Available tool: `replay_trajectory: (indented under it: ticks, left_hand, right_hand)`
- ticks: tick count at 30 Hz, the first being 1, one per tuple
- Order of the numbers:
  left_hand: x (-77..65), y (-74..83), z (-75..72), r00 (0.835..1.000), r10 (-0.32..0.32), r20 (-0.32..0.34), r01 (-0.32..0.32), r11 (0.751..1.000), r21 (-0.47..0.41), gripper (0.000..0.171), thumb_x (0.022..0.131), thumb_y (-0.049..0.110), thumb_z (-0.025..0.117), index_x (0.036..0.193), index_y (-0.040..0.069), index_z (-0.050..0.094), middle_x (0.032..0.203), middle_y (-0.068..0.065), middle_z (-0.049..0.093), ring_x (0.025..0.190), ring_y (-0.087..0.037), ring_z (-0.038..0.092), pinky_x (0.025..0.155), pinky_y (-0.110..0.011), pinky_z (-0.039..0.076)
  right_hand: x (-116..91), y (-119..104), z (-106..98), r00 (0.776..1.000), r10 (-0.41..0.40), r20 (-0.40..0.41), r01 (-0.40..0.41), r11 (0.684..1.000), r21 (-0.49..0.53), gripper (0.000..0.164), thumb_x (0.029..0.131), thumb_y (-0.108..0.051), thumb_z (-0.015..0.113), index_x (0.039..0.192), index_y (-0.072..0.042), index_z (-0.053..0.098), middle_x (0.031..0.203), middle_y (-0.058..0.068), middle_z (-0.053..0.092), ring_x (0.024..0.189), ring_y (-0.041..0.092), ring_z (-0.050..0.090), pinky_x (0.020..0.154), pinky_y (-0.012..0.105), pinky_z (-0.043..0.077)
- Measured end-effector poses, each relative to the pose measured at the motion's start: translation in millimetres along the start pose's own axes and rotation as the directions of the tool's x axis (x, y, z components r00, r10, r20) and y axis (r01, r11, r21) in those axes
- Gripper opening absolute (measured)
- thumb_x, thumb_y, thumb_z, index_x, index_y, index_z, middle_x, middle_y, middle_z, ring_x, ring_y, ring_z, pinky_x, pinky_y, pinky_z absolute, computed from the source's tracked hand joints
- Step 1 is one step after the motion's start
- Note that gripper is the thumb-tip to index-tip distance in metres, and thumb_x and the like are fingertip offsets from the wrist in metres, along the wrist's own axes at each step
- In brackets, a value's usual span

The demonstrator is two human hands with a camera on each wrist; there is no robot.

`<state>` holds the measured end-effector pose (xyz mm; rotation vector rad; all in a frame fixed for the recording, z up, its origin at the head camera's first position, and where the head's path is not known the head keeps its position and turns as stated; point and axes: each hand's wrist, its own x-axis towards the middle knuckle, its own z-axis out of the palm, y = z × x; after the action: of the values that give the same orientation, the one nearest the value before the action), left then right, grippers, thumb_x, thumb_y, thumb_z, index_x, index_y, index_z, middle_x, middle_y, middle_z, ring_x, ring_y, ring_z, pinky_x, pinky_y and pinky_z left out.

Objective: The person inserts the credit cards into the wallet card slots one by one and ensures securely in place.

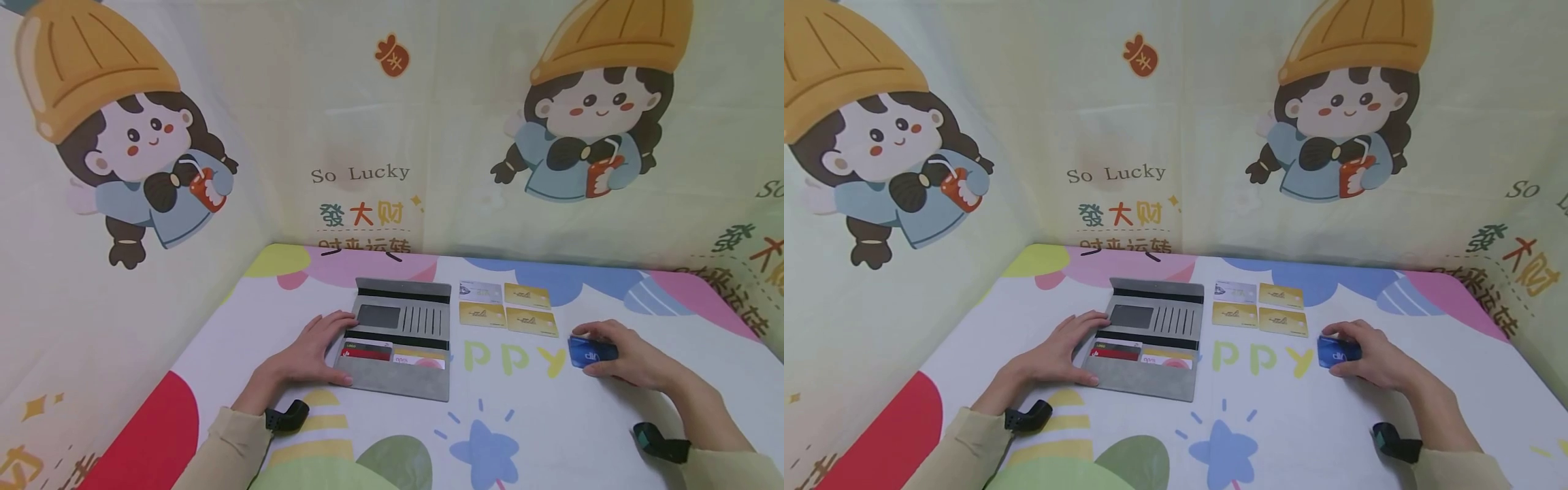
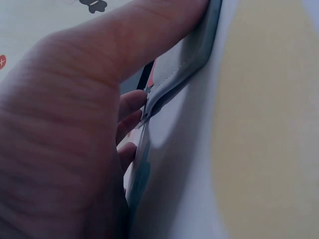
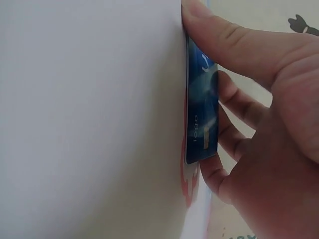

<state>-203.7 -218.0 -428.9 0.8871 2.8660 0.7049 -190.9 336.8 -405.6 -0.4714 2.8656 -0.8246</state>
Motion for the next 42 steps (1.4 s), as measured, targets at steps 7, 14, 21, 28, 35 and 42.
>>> replay_trajectory:
  ticks: [7,14,21,28,35,42]
  left_hand:
    - [-0.4,-0.4,0.2,1.0,-0.014,-0.001,0.014,1.0,0.0,0.099,0.06,0.069,0.07,0.141,0.021,0.037,0.145,0.005,0.029,0.133,-0.013,0.022,0.111,-0.046,0.005]
    - [-0.8,-1.0,0.6,1.0,-0.009,-0.003,0.009,1.0,-0.001,0.099,0.061,0.07,0.069,0.141,0.021,0.037,0.145,0.004,0.029,0.133,-0.013,0.022,0.111,-0.047,0.006]
    - [-1.0,-0.9,0.4,1.0,-0.012,-0.003,0.012,1.0,-0.007,0.099,0.061,0.069,0.07,0.14,0.021,0.038,0.145,0.004,0.029,0.133,-0.014,0.022,0.11,-0.047,0.006]
    - [-0.1,0.2,0.1,1.0,-0.013,-0.001,0.013,1.0,0.001,0.098,0.061,0.069,0.07,0.141,0.021,0.037,0.145,0.004,0.029,0.133,-0.014,0.022,0.111,-0.047,0.006]
    - [0.2,0.2,0.3,1.0,-0.01,0.004,0.01,1.0,0.002,0.099,0.061,0.069,0.07,0.141,0.02,0.037,0.145,0.004,0.029,0.133,-0.013,0.022,0.111,-0.046,0.006]
    - [0.5,-0.4,0.8,1.0,-0.017,0.006,0.017,1.0,0.01,0.099,0.061,0.07,0.069,0.141,0.022,0.037,0.146,0.005,0.028,0.133,-0.013,0.022,0.111,-0.045,0.005]
  right_hand:
    - [-1,-2,-1,1.0,0.004,0.005,-0.004,1.0,-0.016,0.064,0.07,-0.03,0.081,0.125,-0.012,0.054,0.117,0.021,0.045,0.101,0.038,0.045,0.081,0.058,0.038]
    - [0,-6,-3,0.999,0.038,0.032,-0.037,0.999,-0.021,0.067,0.07,-0.037,0.08,0.128,-0.016,0.054,0.127,0.026,0.048,0.112,0.044,0.041,0.086,0.067,0.033]
    - [-2,-9,-7,0.999,0.028,0.035,-0.026,0.998,-0.058,0.063,0.072,-0.034,0.079,0.127,-0.015,0.056,0.119,0.024,0.055,0.107,0.042,0.048,0.083,0.063,0.038]
    - [-3,-11,-7,0.998,0.032,0.046,-0.031,0.999,-0.027,0.061,0.074,-0.034,0.077,0.127,-0.012,0.057,0.123,0.024,0.054,0.111,0.043,0.046,0.085,0.065,0.036]
    - [0,-21,-8,0.999,0.01,0.052,-0.01,1.0,-0.001,0.055,0.078,-0.03,0.075,0.127,-0.012,0.057,0.121,0.023,0.055,0.108,0.039,0.047,0.085,0.062,0.038]
    - [8,-34,-5,0.999,-0.021,0.047,0.02,0.999,0.027,0.05,0.082,-0.025,0.072,0.128,-0.014,0.056,0.123,0.021,0.054,0.11,0.039,0.047,0.087,0.062,0.037]
